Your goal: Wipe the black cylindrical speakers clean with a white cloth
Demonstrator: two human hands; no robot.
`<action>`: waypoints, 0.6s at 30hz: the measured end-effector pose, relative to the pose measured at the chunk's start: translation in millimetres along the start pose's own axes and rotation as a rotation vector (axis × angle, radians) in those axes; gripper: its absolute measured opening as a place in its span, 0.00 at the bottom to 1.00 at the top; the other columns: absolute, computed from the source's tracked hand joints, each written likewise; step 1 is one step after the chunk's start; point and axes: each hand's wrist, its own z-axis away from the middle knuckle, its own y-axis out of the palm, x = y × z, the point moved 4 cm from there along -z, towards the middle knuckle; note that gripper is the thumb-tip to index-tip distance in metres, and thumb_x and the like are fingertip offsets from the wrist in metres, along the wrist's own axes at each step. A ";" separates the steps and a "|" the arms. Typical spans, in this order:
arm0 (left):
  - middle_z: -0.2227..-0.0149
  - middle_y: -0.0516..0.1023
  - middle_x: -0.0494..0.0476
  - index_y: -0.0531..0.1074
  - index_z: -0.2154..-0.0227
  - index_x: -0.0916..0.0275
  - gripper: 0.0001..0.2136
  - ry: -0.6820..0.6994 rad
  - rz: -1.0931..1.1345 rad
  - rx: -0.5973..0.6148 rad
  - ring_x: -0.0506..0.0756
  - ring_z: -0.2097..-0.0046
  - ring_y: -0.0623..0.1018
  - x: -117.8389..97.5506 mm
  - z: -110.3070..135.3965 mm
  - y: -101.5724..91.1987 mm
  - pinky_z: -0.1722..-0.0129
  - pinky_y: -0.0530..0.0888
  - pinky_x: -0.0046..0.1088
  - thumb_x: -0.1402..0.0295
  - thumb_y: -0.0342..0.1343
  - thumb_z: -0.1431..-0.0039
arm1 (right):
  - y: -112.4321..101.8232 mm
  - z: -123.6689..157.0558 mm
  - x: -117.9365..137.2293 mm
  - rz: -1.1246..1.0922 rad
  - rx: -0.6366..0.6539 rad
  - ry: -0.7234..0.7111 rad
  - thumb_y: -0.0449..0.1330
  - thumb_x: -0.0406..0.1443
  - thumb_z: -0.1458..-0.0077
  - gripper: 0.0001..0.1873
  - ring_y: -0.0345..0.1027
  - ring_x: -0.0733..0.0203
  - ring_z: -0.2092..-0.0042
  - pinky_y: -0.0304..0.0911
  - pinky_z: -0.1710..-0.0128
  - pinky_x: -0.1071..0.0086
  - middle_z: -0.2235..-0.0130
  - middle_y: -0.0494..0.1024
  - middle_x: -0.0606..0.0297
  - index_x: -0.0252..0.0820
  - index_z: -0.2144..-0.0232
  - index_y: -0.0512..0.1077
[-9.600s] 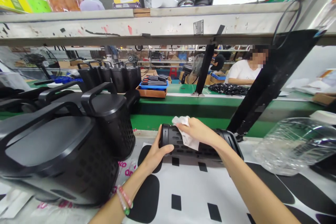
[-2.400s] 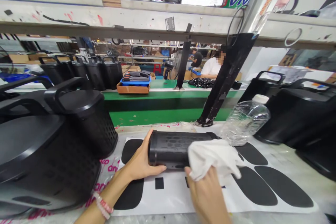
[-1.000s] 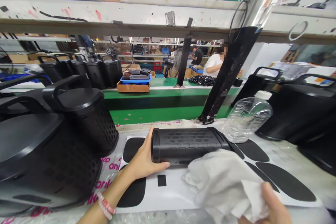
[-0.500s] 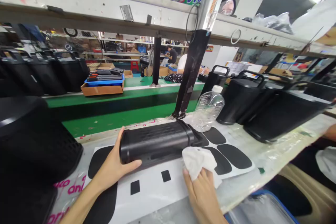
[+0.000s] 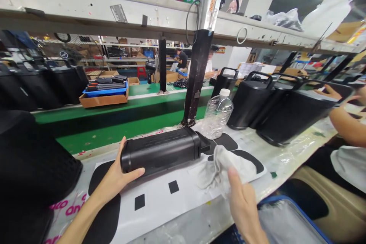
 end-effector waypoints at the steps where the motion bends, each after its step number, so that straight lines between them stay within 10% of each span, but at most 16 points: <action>1: 0.30 0.49 0.58 0.29 0.32 0.51 0.53 0.001 0.014 -0.009 0.63 0.31 0.54 -1.0 -0.3 0.4 0.33 0.46 0.46 0.51 0.63 0.50 | 6.4 -6.8 8.1 0.083 0.043 -0.057 0.47 0.52 0.37 0.32 0.57 0.41 0.37 0.47 0.37 0.44 0.45 0.73 0.50 0.34 0.45 0.71; 7: 0.28 0.42 0.55 0.29 0.32 0.52 0.52 -0.008 0.034 -0.038 0.62 0.30 0.48 -5.0 -3.7 -0.4 0.33 0.44 0.45 0.48 0.60 0.48 | 62.4 -32.2 52.7 0.593 0.249 -0.614 0.40 0.39 0.32 0.26 0.57 0.42 0.39 0.47 0.39 0.45 0.45 0.73 0.50 0.29 0.45 0.70; 18: 0.30 0.51 0.59 0.35 0.31 0.54 0.47 -0.013 -0.028 -0.004 0.64 0.31 0.54 -6.4 -14.5 -8.4 0.33 0.51 0.46 0.48 0.58 0.46 | 84.3 -32.5 56.6 0.725 0.146 -0.663 0.43 0.36 0.33 0.23 0.61 0.42 0.45 0.55 0.46 0.48 0.49 0.76 0.51 0.30 0.48 0.72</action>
